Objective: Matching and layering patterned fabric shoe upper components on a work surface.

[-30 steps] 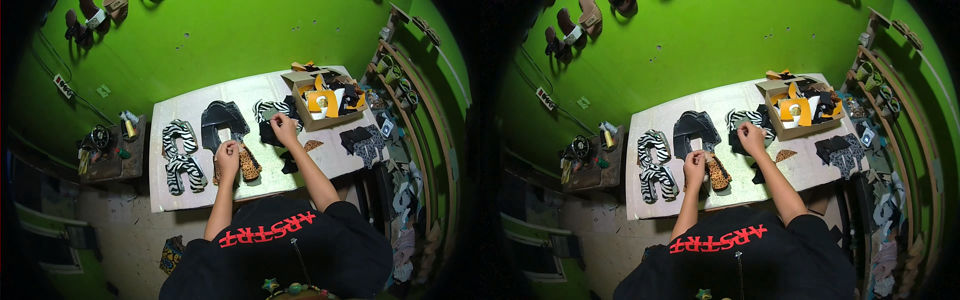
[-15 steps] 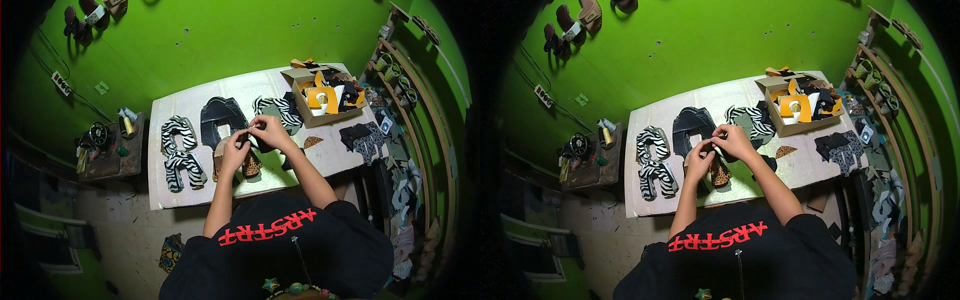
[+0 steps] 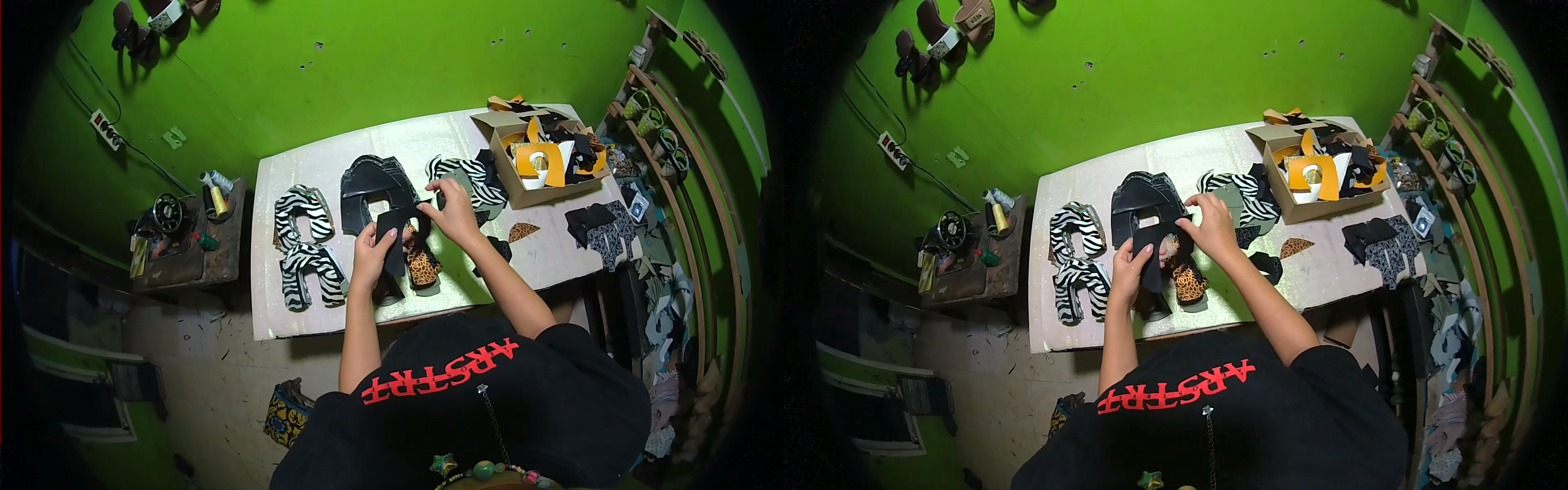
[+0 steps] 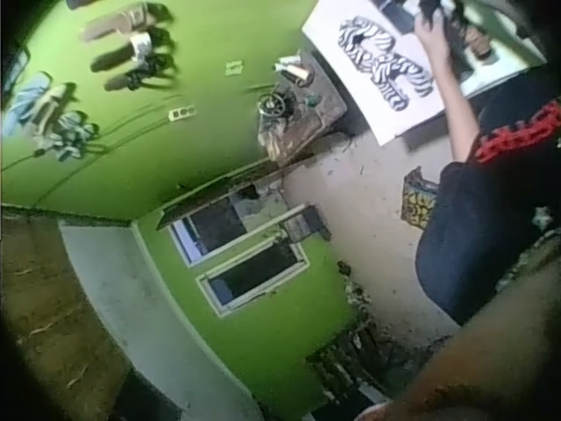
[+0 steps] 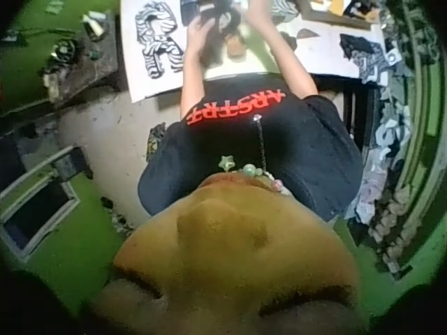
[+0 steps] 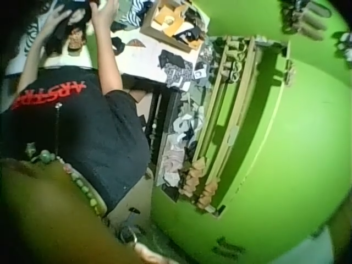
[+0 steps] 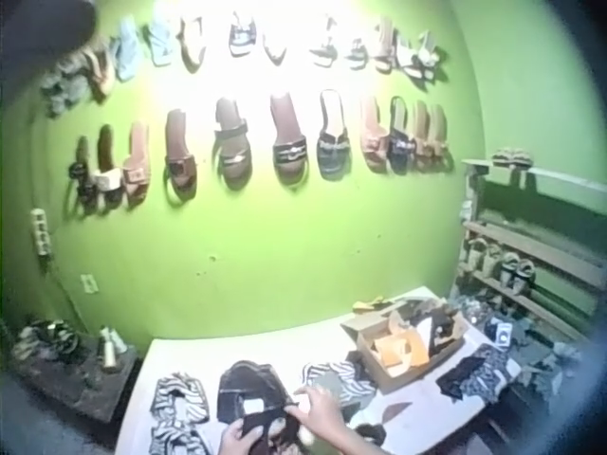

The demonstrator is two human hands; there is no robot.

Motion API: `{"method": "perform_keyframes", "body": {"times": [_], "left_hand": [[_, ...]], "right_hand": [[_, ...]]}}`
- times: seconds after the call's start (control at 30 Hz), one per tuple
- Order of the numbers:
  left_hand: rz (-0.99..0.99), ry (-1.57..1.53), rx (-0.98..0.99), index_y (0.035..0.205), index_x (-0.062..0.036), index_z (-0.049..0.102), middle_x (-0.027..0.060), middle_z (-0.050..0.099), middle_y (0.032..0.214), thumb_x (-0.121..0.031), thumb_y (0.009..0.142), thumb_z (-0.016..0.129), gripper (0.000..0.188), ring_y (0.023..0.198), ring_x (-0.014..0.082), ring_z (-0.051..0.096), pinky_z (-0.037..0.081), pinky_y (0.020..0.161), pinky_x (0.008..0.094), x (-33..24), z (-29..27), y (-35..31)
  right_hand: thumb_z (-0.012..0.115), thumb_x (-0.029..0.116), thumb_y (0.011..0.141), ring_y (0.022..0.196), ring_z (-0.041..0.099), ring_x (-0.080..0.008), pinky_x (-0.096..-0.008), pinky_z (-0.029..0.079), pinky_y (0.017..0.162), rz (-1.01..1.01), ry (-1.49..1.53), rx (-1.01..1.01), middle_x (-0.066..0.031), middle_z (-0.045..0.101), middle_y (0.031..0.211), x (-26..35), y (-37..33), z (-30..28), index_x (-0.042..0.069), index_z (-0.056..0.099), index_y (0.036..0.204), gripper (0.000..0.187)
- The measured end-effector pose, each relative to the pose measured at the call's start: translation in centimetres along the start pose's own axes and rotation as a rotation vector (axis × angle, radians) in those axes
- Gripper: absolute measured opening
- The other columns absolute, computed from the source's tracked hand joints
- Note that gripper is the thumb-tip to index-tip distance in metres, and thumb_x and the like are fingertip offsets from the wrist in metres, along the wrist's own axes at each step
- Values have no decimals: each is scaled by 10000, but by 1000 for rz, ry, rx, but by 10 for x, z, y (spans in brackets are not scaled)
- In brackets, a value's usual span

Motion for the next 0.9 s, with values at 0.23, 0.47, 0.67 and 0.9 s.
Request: {"method": "perform_keyframes", "body": {"times": [0.23,0.47,0.67,0.9], "left_hand": [[321,354,-53,943,-11,560,40,524,908,-61,716,665,256,744,62,491,401,612,180,-34,20,-5],[408,445,-236,978,1,542,112,499,913,-212,777,557,293,913,227,471,375,810,333,7,-42,0],[402,1105,-441,1036,-48,512,131,465,1025,-57,640,618,410,974,335,398,335,864,386,51,-46,-16],[368,269,-229,956,-5,584,114,588,891,-353,856,382,415,844,244,525,391,790,311,47,-61,-6]], "right_hand": [[657,321,751,617,495,-96,-249,425,566,127,525,451,-34,566,690,30,-7,46,-8,588,899,368],[602,140,730,601,551,-134,-280,441,557,223,303,384,-102,612,690,-2,-5,41,-45,593,849,220],[606,75,736,636,526,-97,-262,442,594,302,338,587,-57,600,703,-6,-18,51,-30,596,891,188],[605,49,778,660,527,-50,-208,433,591,287,558,733,-2,599,738,15,-28,68,-22,588,908,150]]}}
Point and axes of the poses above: each hand's wrist, its own y-axis towards the middle knuckle, its own z-axis out of the palm, x = y × z, the point moved 10 cm from there along y, towards the middle knuckle
